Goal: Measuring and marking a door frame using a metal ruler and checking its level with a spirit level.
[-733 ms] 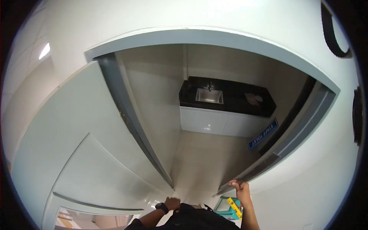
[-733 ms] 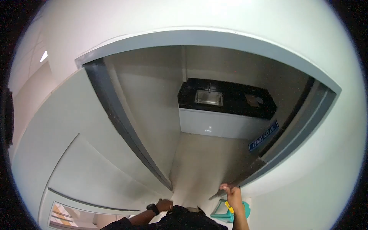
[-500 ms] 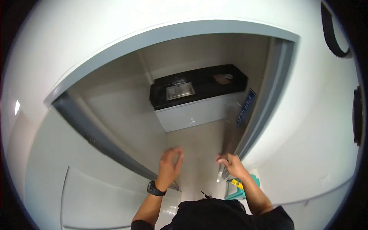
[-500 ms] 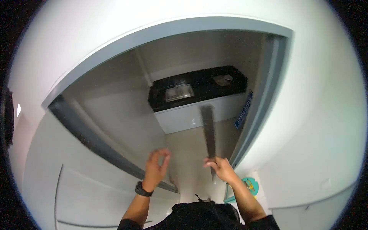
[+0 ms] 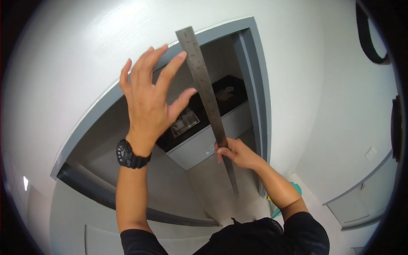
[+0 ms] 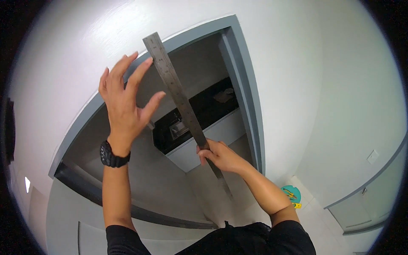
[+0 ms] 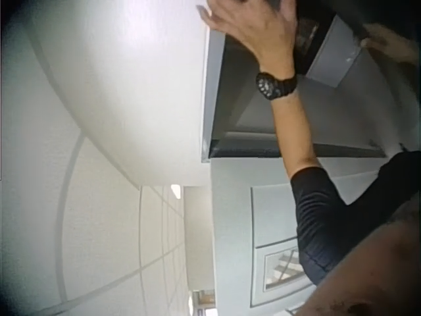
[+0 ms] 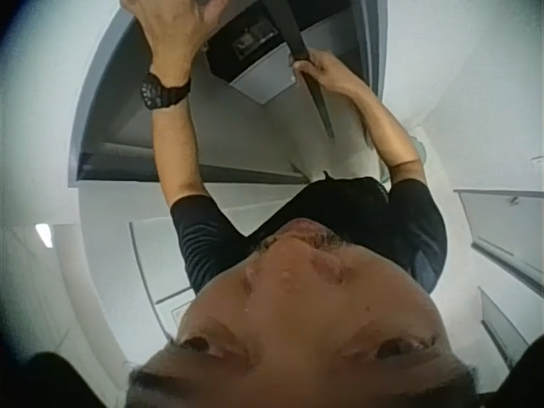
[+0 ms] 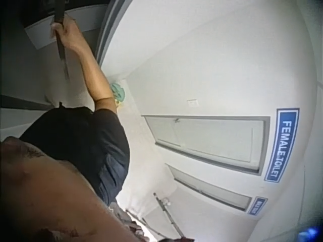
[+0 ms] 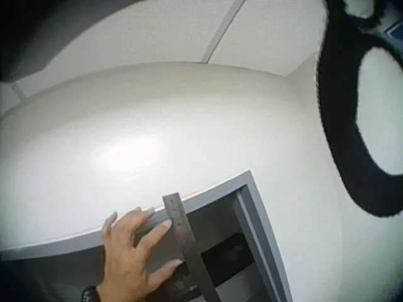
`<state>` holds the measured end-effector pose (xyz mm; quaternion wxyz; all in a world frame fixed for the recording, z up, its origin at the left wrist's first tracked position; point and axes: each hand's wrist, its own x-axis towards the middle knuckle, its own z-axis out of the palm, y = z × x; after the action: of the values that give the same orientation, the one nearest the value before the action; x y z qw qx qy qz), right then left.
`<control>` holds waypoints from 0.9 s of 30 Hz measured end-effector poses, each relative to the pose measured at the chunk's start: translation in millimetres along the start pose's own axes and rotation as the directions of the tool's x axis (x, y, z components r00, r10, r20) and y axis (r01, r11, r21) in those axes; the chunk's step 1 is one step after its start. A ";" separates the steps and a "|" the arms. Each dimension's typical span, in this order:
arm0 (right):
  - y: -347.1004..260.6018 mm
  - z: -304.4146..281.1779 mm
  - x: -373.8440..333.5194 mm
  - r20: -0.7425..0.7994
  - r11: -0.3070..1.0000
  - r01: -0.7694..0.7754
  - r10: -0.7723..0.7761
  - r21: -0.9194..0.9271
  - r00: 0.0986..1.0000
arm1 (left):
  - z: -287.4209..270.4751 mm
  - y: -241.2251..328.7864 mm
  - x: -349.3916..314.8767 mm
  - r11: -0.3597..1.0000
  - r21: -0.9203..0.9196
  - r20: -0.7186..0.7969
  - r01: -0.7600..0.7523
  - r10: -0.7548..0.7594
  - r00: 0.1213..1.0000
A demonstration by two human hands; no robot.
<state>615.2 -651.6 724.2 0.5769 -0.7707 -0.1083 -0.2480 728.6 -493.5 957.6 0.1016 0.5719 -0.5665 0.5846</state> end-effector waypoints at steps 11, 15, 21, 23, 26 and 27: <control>22.5 -16.1 47.4 0.051 0.982 -0.029 0.020 0.184 0.999 | 29.3 -39.0 32.0 0.989 0.144 -0.040 0.027 -0.021 0.999; 32.4 -12.8 50.8 0.062 0.976 -0.021 0.008 0.219 0.998 | 30.1 -42.0 25.6 0.985 0.168 -0.036 0.036 -0.030 0.999; 14.3 -1.0 48.5 -0.079 0.981 0.064 -0.050 0.181 0.996 | 26.7 -41.4 23.1 0.984 0.159 -0.074 0.076 -0.065 0.995; 14.7 5.9 46.9 -0.106 0.977 0.075 -0.054 0.202 0.993 | 25.4 -44.3 23.8 0.997 0.057 -0.123 0.047 -0.040 0.992; 16.9 12.1 49.3 -0.206 0.968 0.174 -0.136 0.181 0.969 | 22.3 -42.7 26.0 0.992 -0.098 -0.097 0.084 -0.093 0.991; 19.5 13.2 50.8 -0.273 0.956 0.260 -0.216 0.137 0.937 | 21.5 -43.2 25.9 0.992 -0.095 -0.099 0.087 -0.096 0.990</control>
<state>670.8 -651.2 730.8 0.6156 -0.6611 -0.1466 -0.4030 765.2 -509.3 995.1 0.1835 0.5611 -0.5594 0.5819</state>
